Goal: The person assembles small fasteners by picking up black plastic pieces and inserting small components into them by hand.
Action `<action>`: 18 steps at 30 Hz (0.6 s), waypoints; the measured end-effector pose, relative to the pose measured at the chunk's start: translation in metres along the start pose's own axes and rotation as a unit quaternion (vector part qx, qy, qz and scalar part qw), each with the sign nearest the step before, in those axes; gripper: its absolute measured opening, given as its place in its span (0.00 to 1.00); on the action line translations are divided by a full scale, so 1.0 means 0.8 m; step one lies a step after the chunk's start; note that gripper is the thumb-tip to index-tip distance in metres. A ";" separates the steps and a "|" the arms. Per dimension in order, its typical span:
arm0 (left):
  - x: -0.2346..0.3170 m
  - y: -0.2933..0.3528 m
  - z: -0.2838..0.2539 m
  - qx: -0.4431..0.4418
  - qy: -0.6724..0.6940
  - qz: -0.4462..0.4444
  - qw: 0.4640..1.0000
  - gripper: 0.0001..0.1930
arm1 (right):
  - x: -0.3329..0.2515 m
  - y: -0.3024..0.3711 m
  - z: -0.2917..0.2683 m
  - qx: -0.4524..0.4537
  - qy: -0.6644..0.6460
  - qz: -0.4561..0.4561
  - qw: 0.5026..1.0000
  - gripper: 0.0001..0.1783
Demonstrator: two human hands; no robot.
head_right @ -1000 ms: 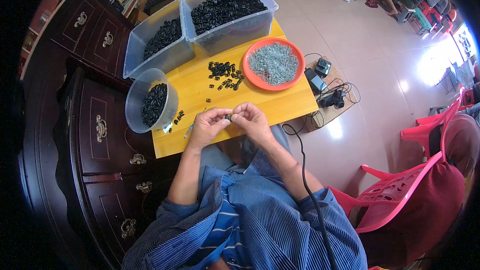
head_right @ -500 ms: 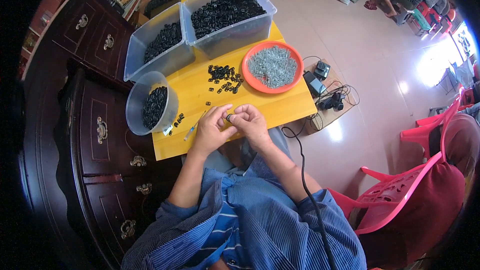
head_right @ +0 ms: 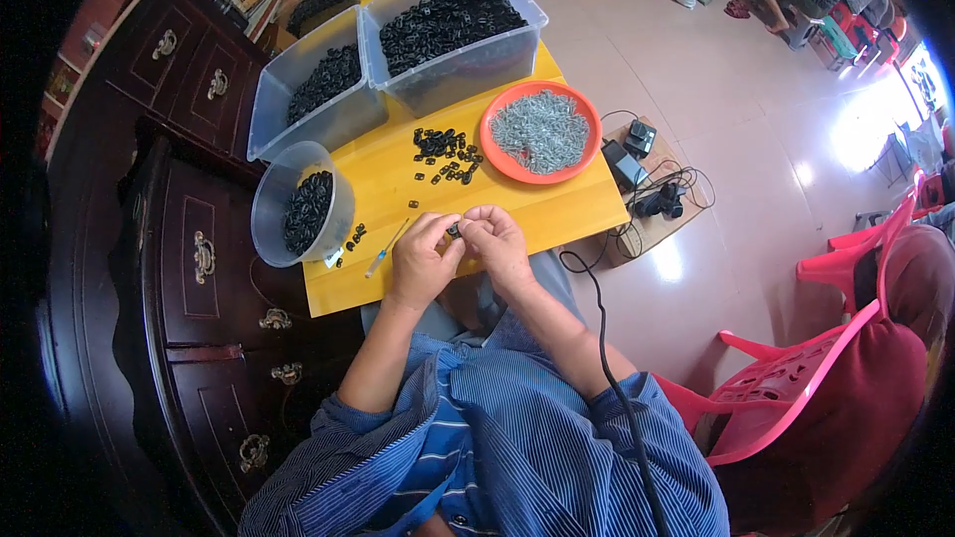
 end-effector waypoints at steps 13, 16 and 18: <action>0.001 -0.002 0.003 -0.044 0.006 -0.006 0.999 0.14 | 0.003 -0.003 -0.008 -0.019 -0.019 0.033 0.999 0.06; 0.003 -0.003 0.002 -0.043 -0.005 0.003 0.999 0.13 | 0.002 -0.003 -0.007 -0.026 -0.020 0.024 0.999 0.05; 0.003 -0.004 0.002 -0.041 -0.010 0.009 0.999 0.13 | 0.000 -0.001 -0.003 -0.012 -0.020 0.023 0.999 0.05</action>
Point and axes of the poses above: each hand's wrist, its own y-axis away from the middle knuckle, its own z-axis out of the palm, x = y × z, the point moved 5 cm from there along -y, towards the middle knuckle, and after that the axes turned 8 degrees about -y, right-handed, at the moved point
